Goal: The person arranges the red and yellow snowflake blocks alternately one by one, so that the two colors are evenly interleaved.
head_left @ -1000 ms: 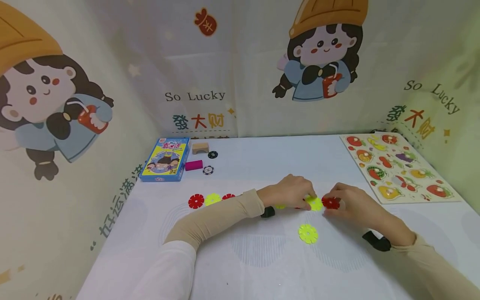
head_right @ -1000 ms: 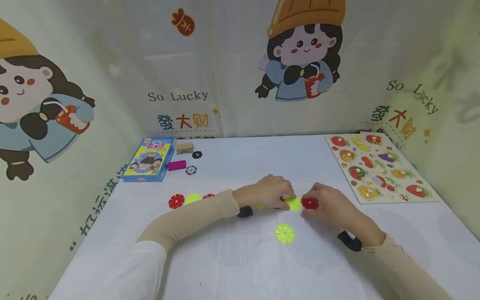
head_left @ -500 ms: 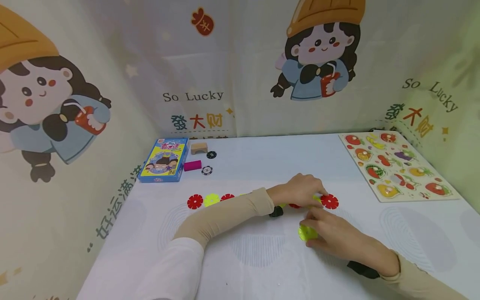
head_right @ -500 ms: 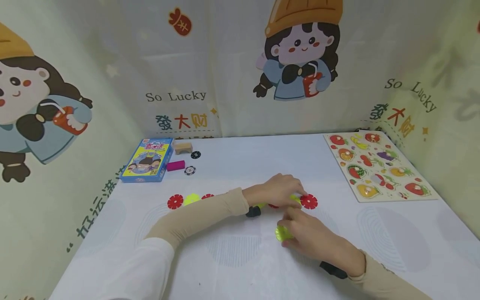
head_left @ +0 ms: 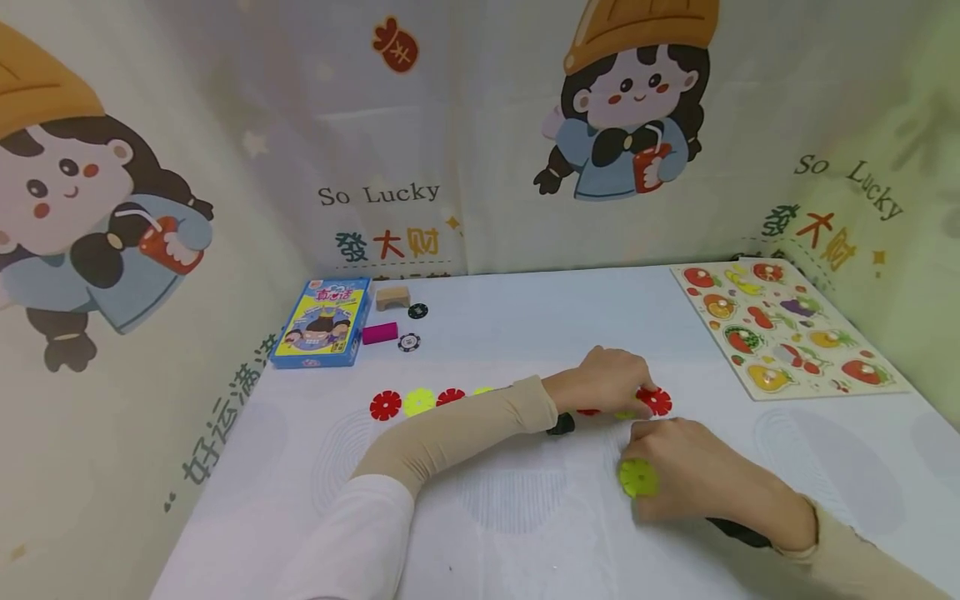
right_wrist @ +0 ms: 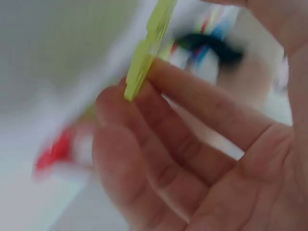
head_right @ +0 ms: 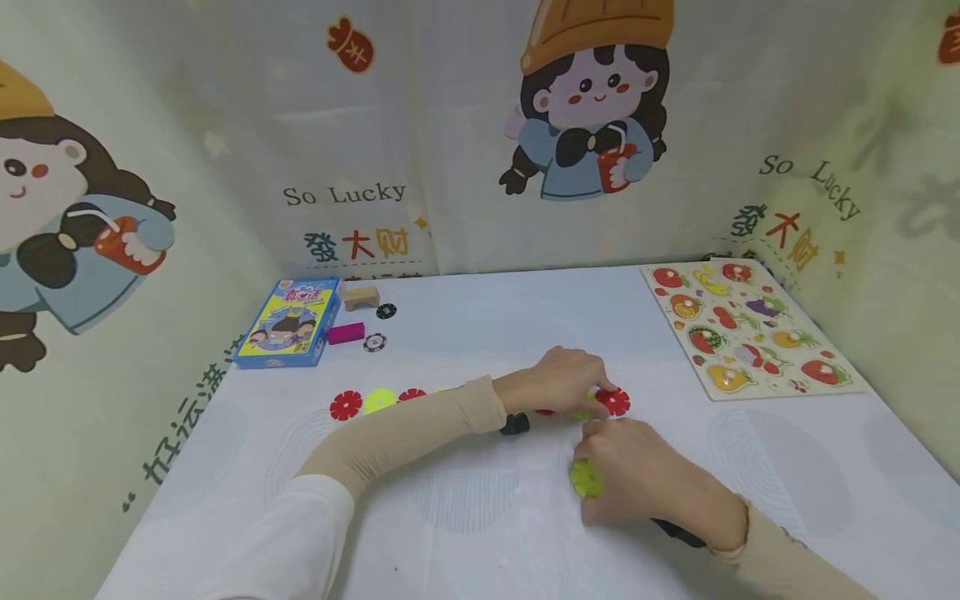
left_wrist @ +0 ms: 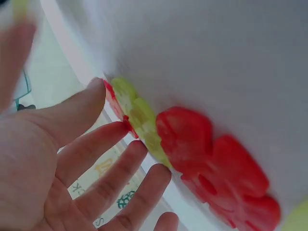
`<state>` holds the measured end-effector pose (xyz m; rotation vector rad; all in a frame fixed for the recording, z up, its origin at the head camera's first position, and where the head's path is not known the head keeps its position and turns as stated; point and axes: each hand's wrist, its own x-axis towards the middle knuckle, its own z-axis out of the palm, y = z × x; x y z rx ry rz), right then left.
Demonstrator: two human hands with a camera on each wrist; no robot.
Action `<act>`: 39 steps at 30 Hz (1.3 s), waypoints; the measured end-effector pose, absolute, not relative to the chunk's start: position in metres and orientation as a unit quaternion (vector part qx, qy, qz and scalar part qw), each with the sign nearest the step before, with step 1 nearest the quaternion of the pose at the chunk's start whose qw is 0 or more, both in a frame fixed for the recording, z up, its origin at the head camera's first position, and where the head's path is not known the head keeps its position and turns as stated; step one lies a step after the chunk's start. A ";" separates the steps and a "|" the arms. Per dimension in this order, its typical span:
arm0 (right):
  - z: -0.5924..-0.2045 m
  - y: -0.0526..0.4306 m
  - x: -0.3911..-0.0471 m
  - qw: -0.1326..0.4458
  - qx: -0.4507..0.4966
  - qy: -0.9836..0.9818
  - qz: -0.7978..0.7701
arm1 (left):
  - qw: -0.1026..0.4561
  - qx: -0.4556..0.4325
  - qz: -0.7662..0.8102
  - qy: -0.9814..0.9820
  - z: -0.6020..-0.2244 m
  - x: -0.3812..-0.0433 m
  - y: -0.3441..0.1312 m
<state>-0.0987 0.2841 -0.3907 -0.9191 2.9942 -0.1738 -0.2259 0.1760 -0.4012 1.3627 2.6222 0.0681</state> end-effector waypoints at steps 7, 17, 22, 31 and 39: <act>-0.375 0.356 -0.144 -0.038 -0.218 0.970 -0.099 | 0.073 0.462 0.032 0.883 -0.402 -0.228 0.177; -0.410 0.390 -0.166 -0.055 -0.225 0.963 -0.140 | 0.081 0.474 0.046 0.876 -0.406 -0.230 0.175; -0.409 0.387 -0.167 -0.063 -0.233 0.961 -0.131 | 0.082 0.477 0.048 0.874 -0.406 -0.232 0.175; -0.409 0.384 -0.164 -0.040 -0.217 0.967 -0.127 | 0.081 0.478 0.048 0.873 -0.410 -0.233 0.174; -0.406 0.382 -0.162 -0.040 -0.214 0.969 -0.117 | 0.077 0.486 0.046 0.869 -0.409 -0.235 0.174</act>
